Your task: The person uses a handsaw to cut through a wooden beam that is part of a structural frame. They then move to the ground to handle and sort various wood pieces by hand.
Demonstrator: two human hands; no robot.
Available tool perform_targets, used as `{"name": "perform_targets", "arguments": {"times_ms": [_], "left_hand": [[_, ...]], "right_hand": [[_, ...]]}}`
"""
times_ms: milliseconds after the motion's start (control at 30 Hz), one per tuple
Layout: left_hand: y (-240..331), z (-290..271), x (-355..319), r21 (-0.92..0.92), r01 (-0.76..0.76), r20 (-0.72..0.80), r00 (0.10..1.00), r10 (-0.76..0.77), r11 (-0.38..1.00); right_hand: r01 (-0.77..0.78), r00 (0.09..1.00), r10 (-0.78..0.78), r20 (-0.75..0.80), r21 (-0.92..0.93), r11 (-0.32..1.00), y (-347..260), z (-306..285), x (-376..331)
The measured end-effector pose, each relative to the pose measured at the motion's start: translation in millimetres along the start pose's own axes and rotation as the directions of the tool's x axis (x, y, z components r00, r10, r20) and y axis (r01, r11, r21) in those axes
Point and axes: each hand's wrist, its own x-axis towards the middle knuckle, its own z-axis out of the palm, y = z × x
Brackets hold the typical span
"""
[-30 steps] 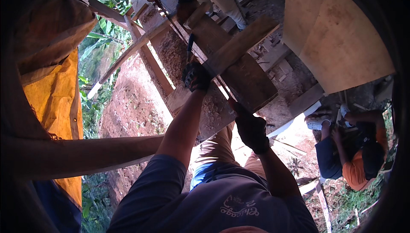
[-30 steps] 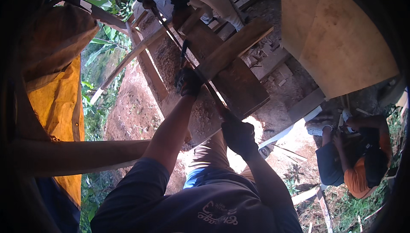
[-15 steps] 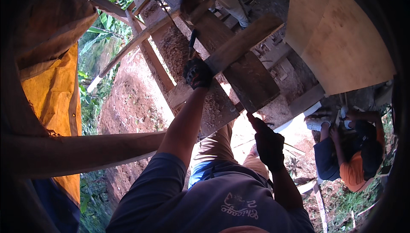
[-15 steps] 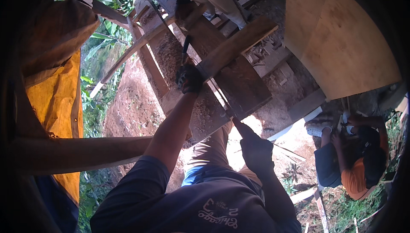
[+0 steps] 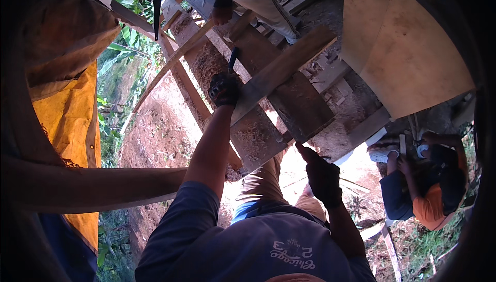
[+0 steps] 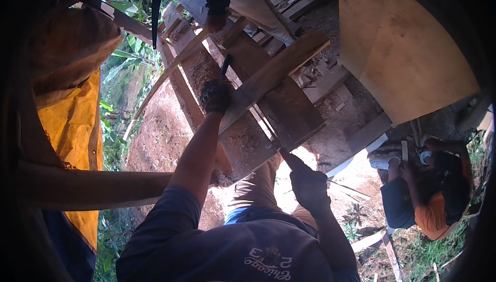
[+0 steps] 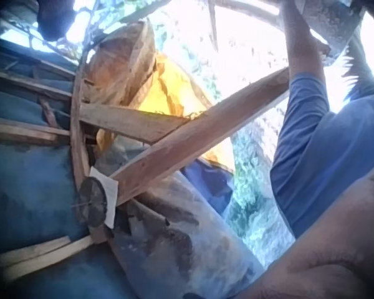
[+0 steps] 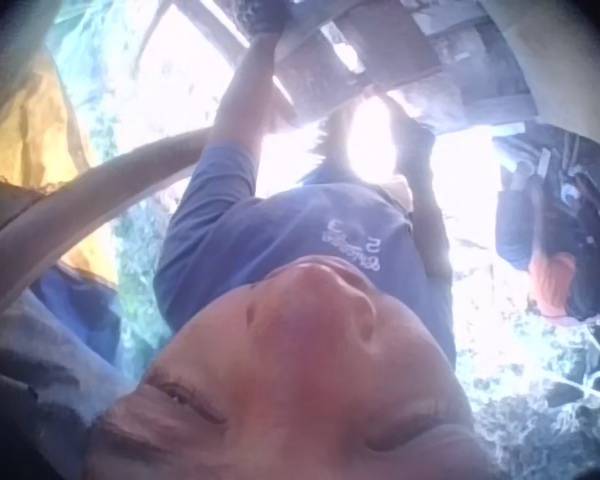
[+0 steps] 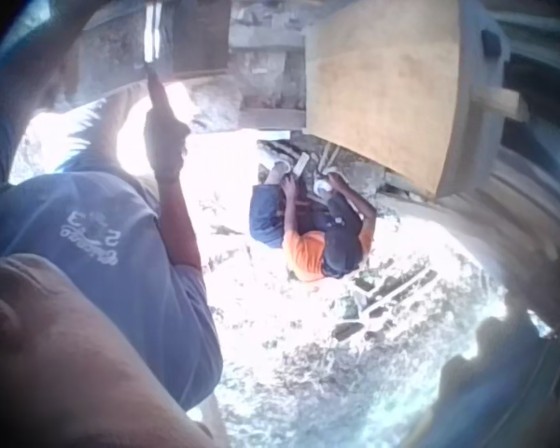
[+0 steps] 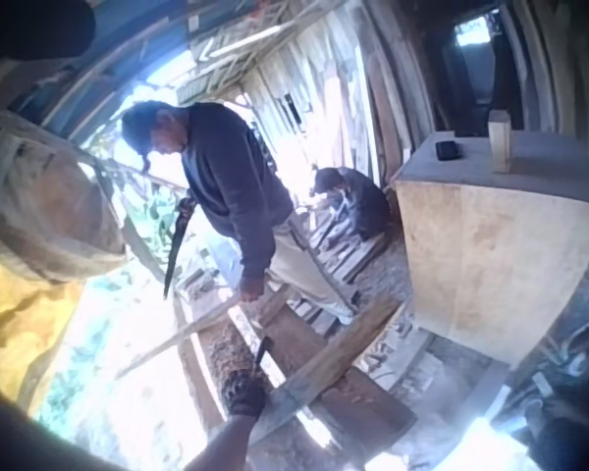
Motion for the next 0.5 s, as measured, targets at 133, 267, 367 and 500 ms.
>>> {"name": "perform_targets", "arguments": {"times_ms": [133, 267, 367, 500], "left_hand": [[-10.2, 8.0, 11.3, -0.022, -0.107, 0.018, 0.994, 0.107, 0.994], [-4.8, -8.7, 23.2, -0.001, -0.068, 0.232, 0.970, 0.066, 0.998], [3.8, -19.3, 20.7, 0.033, -0.009, 0.268, 0.963, 0.000, 0.999], [2.3, -25.5, 20.1, -0.009, 0.068, 0.321, 0.945, -0.062, 0.998]], "right_hand": [[-0.052, 0.998, 0.051, 0.038, 0.017, 0.998, -2.5, -0.8, -0.5], [-0.063, 0.998, 0.064, -0.013, 0.054, 0.997, 2.9, 6.6, -7.6], [-0.084, 0.996, 0.084, -0.002, 0.050, 0.995, 0.7, 4.3, -5.9], [-0.049, 0.998, 0.052, -0.042, 0.065, 0.997, 5.4, 8.9, -8.1]]}}
